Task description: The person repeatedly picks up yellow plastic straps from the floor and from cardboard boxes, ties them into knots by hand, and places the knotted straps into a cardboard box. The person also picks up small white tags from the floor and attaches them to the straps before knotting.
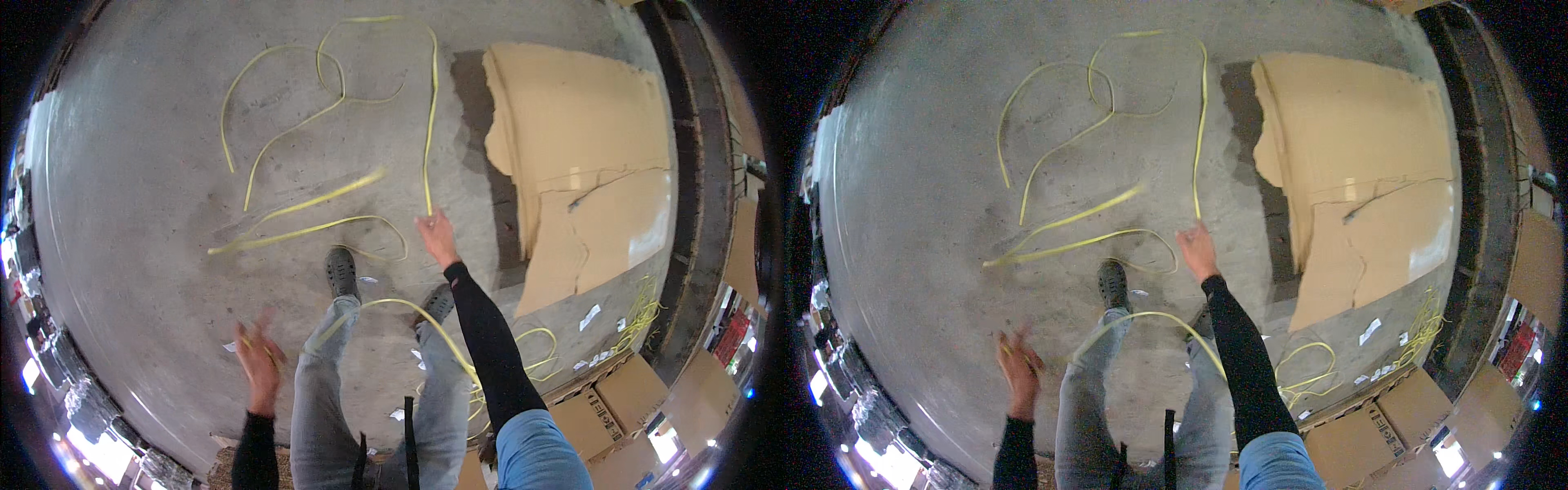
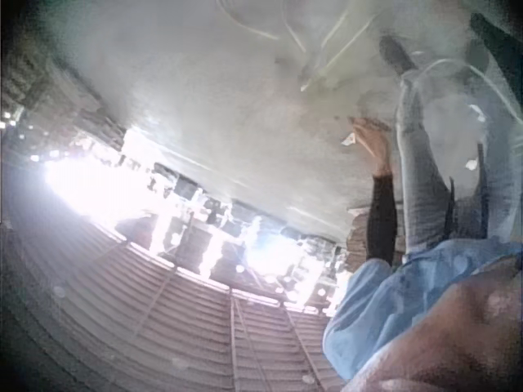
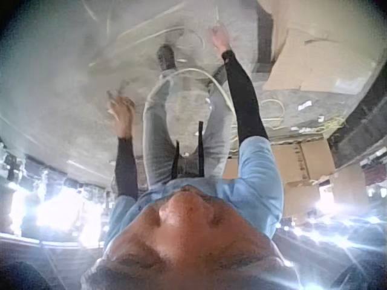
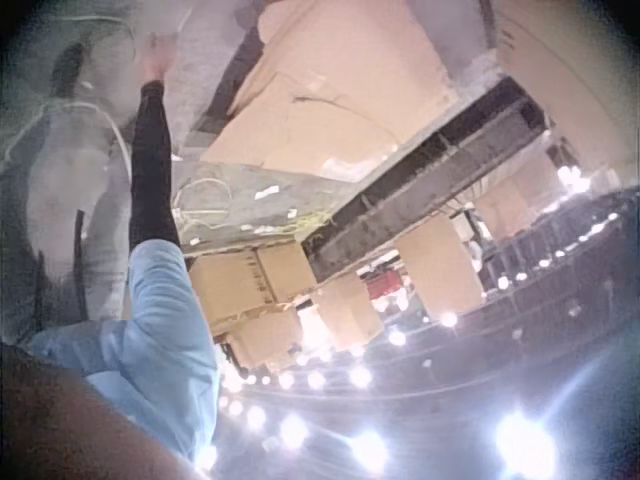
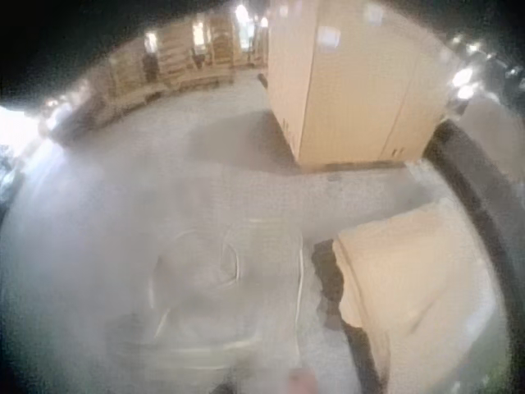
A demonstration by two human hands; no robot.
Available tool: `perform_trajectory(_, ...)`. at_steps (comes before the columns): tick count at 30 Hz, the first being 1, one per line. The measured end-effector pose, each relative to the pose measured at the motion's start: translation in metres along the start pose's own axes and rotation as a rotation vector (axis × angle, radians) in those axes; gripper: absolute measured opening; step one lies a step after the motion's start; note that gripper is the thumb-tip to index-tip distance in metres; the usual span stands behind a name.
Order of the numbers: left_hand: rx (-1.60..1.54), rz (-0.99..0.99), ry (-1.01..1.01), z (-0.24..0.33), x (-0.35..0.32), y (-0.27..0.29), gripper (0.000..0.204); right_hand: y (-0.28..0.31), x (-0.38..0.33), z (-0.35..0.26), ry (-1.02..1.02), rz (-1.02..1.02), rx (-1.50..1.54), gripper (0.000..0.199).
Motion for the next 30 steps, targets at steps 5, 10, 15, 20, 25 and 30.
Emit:
perform_trajectory(5,0.201,-0.347,0.249,-0.101,-0.053,-0.059,0.022,-0.042,0.099,0.126,-0.343,0.247,-0.301,0.071)
perform_trajectory(10,0.196,-0.526,0.496,-0.131,-0.041,-0.092,0.02,-0.074,0.124,0.183,-0.211,0.236,-0.664,0.047)
perform_trajectory(15,0.206,-0.489,0.285,-0.11,-0.035,-0.099,0.05,-0.067,0.113,0.19,-0.133,0.245,-0.611,0.028)
perform_trajectory(20,0.188,-0.504,0.321,-0.102,-0.055,-0.09,0.028,-0.025,0.022,0.075,-0.129,0.156,0.347,0.015)
perform_trajectory(25,0.101,-0.488,-0.065,-0.018,-0.086,-0.076,0.023,0.112,-0.08,-0.15,-0.058,0.075,0.861,0.023)
perform_trajectory(30,-0.066,-0.519,-0.272,0.105,-0.124,-0.051,0.018,0.278,-0.206,-0.391,0.471,-0.005,0.924,0.059)
Point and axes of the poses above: each hand's wrist, its own x-axis towards the middle knuckle, its own y-axis out of the back of the hand, z = x × y, the point moved 7 cm from there along x, towards the middle knuckle, and after that the axes turned 12 degrees about x, right-handed, at the moved point
